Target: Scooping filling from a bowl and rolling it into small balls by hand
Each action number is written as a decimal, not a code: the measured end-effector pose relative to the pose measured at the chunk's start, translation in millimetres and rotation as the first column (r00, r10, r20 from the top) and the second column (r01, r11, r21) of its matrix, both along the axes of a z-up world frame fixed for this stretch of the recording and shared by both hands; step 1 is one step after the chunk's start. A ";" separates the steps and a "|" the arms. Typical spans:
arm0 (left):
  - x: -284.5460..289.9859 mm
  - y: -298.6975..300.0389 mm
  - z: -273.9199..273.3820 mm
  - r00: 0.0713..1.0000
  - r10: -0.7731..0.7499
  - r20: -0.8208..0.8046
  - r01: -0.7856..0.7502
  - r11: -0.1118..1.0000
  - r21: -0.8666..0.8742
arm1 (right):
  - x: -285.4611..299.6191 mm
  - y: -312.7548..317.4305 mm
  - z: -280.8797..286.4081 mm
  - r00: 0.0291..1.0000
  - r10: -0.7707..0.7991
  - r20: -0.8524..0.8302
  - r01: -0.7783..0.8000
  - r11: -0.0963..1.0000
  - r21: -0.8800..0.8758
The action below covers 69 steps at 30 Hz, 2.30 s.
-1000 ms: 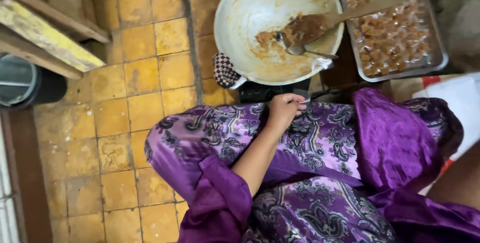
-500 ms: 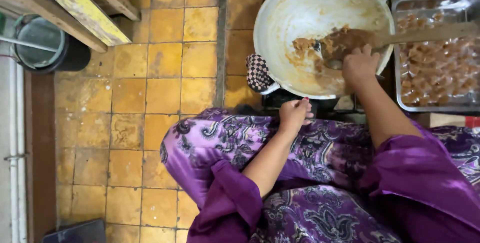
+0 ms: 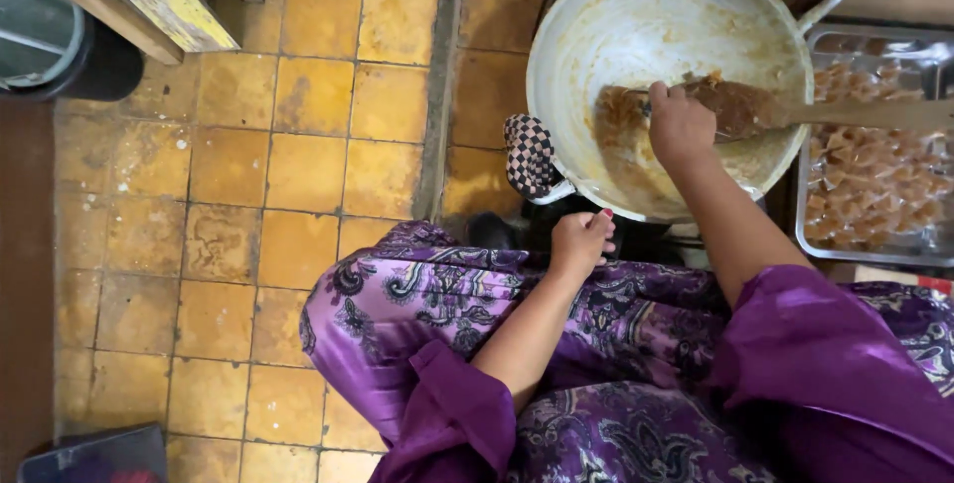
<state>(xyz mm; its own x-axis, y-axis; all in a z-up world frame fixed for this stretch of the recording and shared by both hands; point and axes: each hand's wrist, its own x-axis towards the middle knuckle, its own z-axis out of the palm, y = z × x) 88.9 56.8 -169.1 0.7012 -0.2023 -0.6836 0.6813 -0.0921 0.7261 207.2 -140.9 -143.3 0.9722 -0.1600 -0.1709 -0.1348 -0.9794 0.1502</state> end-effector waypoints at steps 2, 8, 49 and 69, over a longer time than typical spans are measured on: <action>1.5 0.8 1.0 1.000 -0.009 0.000 0.009 1.000 0.004 | 11.6 -7.7 -28.1 0.998 0.031 0.059 -0.028 0.999 -0.045; 6.0 4.8 11.8 0.999 -0.027 -0.018 0.027 0.999 0.034 | 11.7 -20.6 -48.7 0.989 0.150 0.006 -0.149 0.983 -0.106; 7.3 3.9 5.2 0.974 -0.222 0.043 0.213 0.963 0.164 | -33.8 -5.9 -6.2 0.907 0.422 -0.015 -0.422 0.903 -0.081; 11.0 9.9 15.0 0.963 -0.262 0.068 0.245 0.951 0.190 | -42.8 -16.3 -21.2 0.887 0.461 -0.002 -0.461 0.887 -0.034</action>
<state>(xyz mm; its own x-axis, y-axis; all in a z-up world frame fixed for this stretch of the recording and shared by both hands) 99.8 66.7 -154.1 0.7036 -0.2621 -0.6605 0.5504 -0.3869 0.7398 164.4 -157.2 -164.6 0.9388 0.3011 -0.1674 0.3297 -0.9261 0.1833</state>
